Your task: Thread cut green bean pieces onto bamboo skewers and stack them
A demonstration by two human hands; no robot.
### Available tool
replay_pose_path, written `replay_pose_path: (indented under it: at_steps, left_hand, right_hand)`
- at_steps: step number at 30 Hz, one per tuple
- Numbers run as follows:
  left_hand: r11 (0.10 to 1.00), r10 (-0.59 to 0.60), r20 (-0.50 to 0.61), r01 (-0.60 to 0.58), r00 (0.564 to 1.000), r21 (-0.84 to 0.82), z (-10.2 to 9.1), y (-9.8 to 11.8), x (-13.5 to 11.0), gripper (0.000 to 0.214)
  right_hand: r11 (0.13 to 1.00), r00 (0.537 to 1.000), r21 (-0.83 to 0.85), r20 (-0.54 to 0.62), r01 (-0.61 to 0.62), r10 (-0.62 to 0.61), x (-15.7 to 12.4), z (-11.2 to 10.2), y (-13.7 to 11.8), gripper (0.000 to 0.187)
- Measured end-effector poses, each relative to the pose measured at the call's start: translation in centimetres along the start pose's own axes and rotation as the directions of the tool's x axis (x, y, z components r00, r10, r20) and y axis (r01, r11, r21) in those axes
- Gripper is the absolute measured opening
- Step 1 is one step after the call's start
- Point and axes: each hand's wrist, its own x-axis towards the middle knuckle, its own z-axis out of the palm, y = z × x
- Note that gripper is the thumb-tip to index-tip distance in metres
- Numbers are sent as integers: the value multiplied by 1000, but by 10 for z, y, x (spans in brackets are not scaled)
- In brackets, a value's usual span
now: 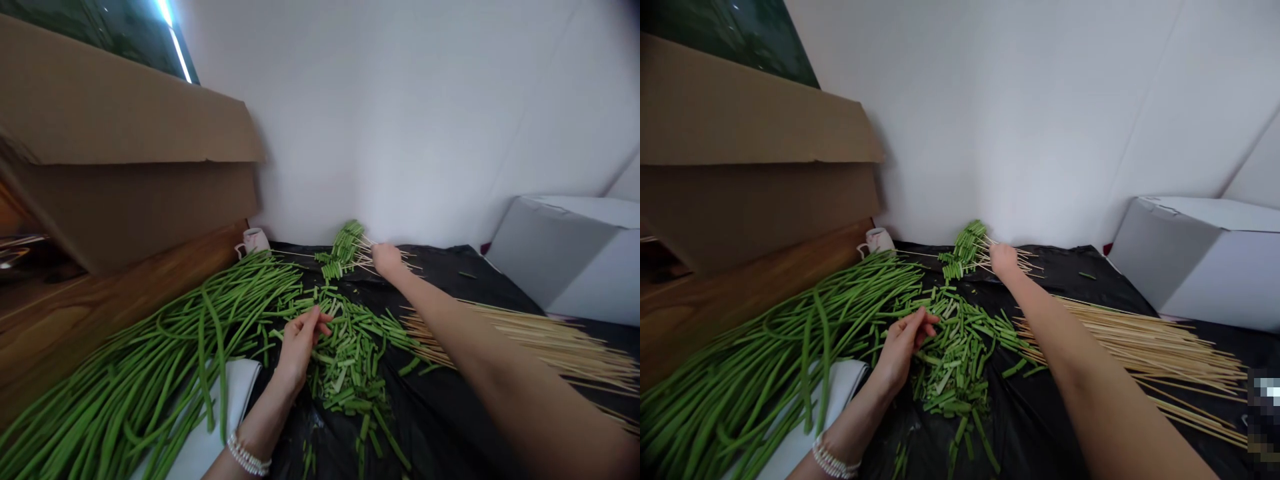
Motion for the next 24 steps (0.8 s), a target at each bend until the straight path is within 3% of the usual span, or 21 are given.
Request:
replay_pose_path:
  at_steps: [7, 11, 14, 19, 24]
  left_hand:
    - [1000, 2, 30, -3, 1000, 31, 2, -4, 0, 45]
    - [1000, 4, 24, -5, 1000, 24, 1, -6, 2, 43]
    - [1000, 2, 23, -3, 1000, 3, 1, -5, 1, 42]
    - [1000, 13, 30, -12, 999, -9, 2, -2, 0, 42]
    - [1000, 29, -20, -29, 999, -6, 2, -2, 2, 42]
  right_hand:
    - [1000, 997, -3, -76, -24, 24, 5, 4, -7, 33]
    - [1000, 990, -3, -138, 4, -5, -12, 1, 6, 27]
    - [999, 987, -8, -155, 36, -37, -40, -4, 37, 31]
    - [1000, 997, -13, -71, 13, -14, -95, -15, 121, 29]
    - [997, 996, -28, 45, -72, 74, -130, -2, 175, 24]
